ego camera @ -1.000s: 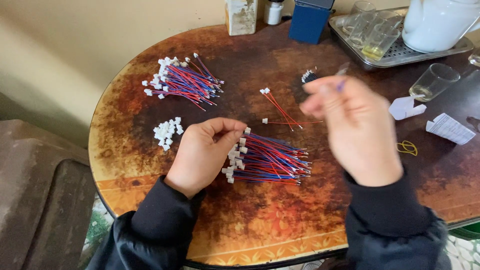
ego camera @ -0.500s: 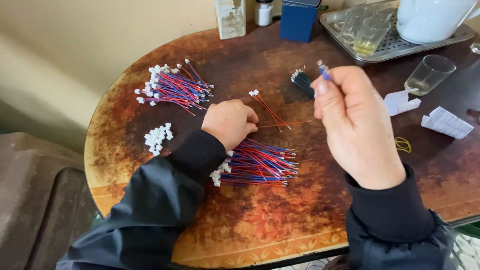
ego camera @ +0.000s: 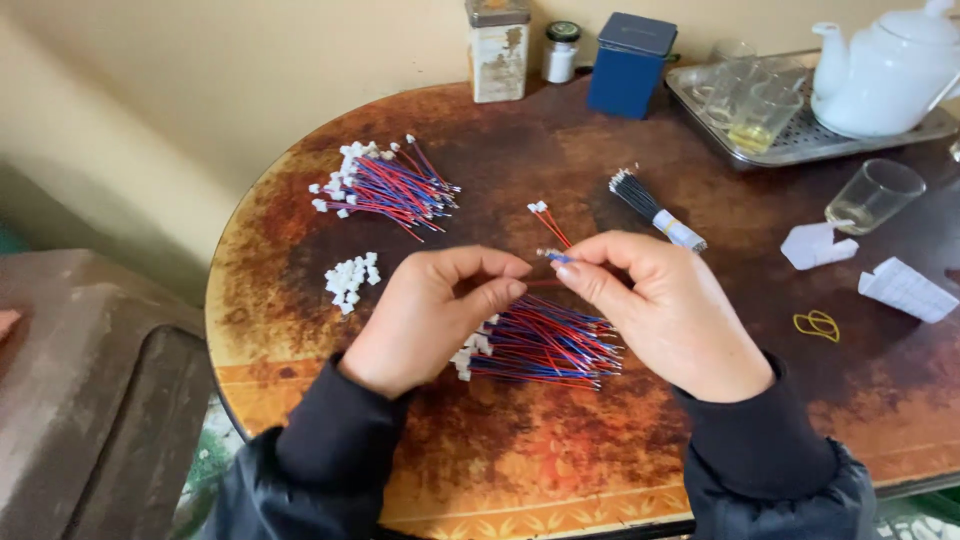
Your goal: The person sits at a round wooden table and repeatedly picks up small white plastic connectors and red and blue wires. They insert the wires into the connectors by hand and place the finished assemblies into a pile. At the end, they pick up a bundle of black wires and a rubber band.
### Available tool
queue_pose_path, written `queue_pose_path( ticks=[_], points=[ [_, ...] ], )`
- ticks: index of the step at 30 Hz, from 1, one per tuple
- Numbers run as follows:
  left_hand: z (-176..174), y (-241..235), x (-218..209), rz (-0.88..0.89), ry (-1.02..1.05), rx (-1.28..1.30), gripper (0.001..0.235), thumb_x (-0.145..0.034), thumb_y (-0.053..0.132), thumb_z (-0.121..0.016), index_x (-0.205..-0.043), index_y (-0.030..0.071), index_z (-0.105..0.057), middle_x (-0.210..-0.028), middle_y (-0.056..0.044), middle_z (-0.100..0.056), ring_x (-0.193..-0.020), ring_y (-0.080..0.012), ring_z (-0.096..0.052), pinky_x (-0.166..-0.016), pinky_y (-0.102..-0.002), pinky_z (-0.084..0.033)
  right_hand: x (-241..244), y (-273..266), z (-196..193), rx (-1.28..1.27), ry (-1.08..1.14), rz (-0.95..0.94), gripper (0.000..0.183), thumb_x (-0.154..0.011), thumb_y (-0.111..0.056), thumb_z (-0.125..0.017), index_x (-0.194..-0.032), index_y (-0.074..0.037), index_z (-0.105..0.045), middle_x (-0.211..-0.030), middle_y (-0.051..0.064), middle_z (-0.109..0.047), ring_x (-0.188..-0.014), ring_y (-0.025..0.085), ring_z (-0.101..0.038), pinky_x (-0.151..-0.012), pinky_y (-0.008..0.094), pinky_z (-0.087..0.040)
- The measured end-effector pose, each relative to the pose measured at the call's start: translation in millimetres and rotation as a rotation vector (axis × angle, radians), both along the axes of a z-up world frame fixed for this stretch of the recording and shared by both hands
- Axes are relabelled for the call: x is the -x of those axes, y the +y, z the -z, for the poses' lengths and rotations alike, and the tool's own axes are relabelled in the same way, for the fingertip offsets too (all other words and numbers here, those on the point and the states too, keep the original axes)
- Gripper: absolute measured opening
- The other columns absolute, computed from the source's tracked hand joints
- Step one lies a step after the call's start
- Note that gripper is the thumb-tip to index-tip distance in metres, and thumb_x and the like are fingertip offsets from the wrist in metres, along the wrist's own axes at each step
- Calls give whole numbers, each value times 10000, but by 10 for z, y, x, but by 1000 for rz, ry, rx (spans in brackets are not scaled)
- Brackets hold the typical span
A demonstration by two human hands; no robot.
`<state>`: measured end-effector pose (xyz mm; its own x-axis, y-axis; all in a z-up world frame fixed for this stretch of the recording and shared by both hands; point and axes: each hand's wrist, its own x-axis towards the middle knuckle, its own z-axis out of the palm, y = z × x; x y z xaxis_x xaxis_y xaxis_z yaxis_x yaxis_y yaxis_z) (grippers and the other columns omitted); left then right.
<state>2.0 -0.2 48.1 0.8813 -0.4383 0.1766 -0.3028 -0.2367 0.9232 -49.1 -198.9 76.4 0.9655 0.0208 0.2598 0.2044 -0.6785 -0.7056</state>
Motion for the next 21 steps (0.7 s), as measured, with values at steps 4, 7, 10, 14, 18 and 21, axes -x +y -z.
queue_pose_path(
  ticks=[4, 7, 10, 14, 18, 21],
  points=[
    [85, 67, 51, -25, 4, 90, 181, -863, 195, -692, -1007, 102, -749, -861, 49, -743, -756, -6, -609, -730, -180, -516, -26, 134, 71, 4, 20, -71, 174, -897, -255, -641, -883, -116, -744, -736, -64, -699, -648, 46, -540, -637, 231, -447],
    [75, 95, 48, -11, -25, 119, 167, -892, 221, -659, -981, 105, -740, -836, 60, -716, -734, -5, -571, -688, -184, -494, -39, 203, 86, 22, 92, -54, 156, -895, -248, -648, -879, -134, -752, -715, -84, -699, -644, 34, -536, -653, 218, -464],
    [85, 120, 64, 30, -12, 140, 132, -918, 202, -631, -915, 110, -725, -765, 64, -684, -678, -13, -558, -626, -199, -490, -18, 256, 59, 29, 104, -40, 151, -894, -239, -648, -879, -132, -753, -731, -80, -722, -648, 33, -560, -660, 219, -474],
    [137, 122, 57, 36, -16, 159, 129, -927, 199, -626, -872, 109, -700, -744, 74, -631, -671, -20, -513, -619, -203, -463, -15, 264, 72, 42, 61, -26, 144, -883, -245, -657, -906, -135, -746, -803, -73, -741, -714, 33, -602, -723, 215, -479],
    [147, 105, 56, 64, 11, 186, 117, -927, 181, -629, -882, 102, -702, -748, 60, -656, -665, -19, -541, -616, -201, -484, -38, 211, 142, 53, -46, -50, 101, -893, -223, -659, -913, -142, -715, -819, -79, -714, -740, 33, -592, -749, 216, -470],
    [187, 98, 15, 32, 62, 183, 135, -922, 149, -631, -991, 92, -732, -804, 52, -678, -714, -24, -557, -690, -190, -497, 7, 242, 75, 33, -15, -23, 111, -916, -215, -634, -869, -142, -703, -735, -91, -649, -671, 37, -521, -687, 207, -433]
  ],
)
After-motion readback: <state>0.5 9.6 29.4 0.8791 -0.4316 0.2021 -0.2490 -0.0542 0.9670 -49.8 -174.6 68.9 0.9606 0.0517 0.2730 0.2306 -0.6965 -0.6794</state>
